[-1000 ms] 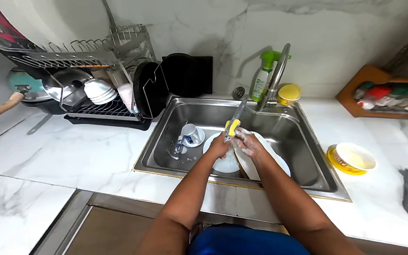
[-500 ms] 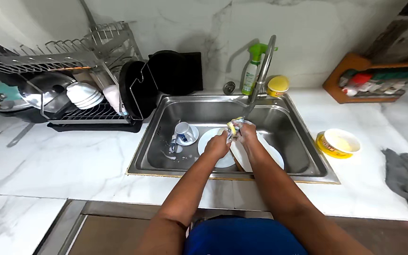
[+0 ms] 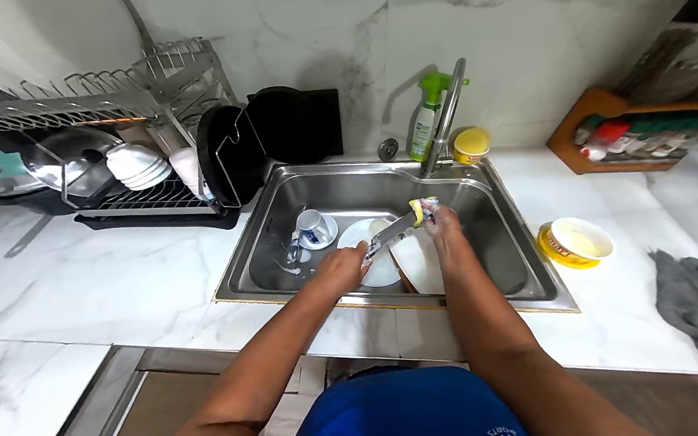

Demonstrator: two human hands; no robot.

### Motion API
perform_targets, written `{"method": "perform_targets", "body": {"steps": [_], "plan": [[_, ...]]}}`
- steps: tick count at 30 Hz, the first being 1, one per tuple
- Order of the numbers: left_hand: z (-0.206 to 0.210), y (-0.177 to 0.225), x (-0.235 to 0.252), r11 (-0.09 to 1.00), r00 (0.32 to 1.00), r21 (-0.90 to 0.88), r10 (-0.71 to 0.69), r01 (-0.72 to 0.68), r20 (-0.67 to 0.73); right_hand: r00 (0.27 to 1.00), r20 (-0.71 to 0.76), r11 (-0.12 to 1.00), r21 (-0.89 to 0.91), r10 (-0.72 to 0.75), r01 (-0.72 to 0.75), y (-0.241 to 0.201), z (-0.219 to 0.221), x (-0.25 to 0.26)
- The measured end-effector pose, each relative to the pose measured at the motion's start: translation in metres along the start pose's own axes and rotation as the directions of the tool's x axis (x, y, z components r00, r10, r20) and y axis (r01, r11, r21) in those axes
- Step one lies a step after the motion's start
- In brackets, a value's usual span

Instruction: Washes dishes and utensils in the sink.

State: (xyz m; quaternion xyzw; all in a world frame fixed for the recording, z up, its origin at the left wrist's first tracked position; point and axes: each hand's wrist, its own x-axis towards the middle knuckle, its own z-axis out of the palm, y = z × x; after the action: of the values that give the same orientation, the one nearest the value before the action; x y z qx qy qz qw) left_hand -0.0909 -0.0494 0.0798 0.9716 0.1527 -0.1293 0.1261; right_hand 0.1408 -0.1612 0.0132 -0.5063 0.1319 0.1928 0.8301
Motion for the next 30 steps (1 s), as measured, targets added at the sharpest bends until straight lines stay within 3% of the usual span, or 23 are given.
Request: {"method": "perform_targets", "body": {"steps": [3,5,8,12,15,21,28,30], "plan": [[-0.001,-0.008,-0.02,0.999,1.0,0.034,-0.004,0.005,-0.03,1.0,-0.03,1.0,-0.002,0.007,-0.007,-0.009,-0.005,-0.003],[-0.003,-0.021,-0.039,0.999,0.997,0.018,-0.039,0.041,-0.067,1.0,-0.02,1.0,0.008,0.018,-0.018,-0.037,-0.031,-0.009],[-0.012,-0.046,-0.04,0.988,0.977,-0.012,-0.157,0.157,-0.143,0.982,-0.015,0.982,0.033,-0.188,0.188,-0.053,-0.04,0.005],[0.004,-0.037,0.003,0.975,0.928,-0.137,-0.212,0.177,-0.307,0.941,0.325,0.949,-0.256,-0.096,0.185,-0.03,-0.016,-0.016],[0.005,-0.009,0.034,0.946,0.898,-0.278,-0.26,0.165,-0.354,0.851,0.525,0.959,-0.243,0.001,0.149,-0.014,-0.009,-0.013],[0.02,0.018,0.069,0.905,0.893,-0.425,-0.203,0.014,-0.403,0.751,0.66,0.988,-0.124,0.01,0.096,0.004,-0.004,-0.022],[0.035,0.007,0.079,0.806,0.924,-0.574,-0.1,-0.142,-0.368,0.647,0.76,0.985,0.067,0.052,-0.159,0.008,-0.001,-0.036],[0.035,0.002,0.078,0.761,0.927,-0.625,-0.091,-0.171,-0.365,0.655,0.754,0.993,0.04,0.045,-0.115,0.007,-0.003,-0.034]]}}
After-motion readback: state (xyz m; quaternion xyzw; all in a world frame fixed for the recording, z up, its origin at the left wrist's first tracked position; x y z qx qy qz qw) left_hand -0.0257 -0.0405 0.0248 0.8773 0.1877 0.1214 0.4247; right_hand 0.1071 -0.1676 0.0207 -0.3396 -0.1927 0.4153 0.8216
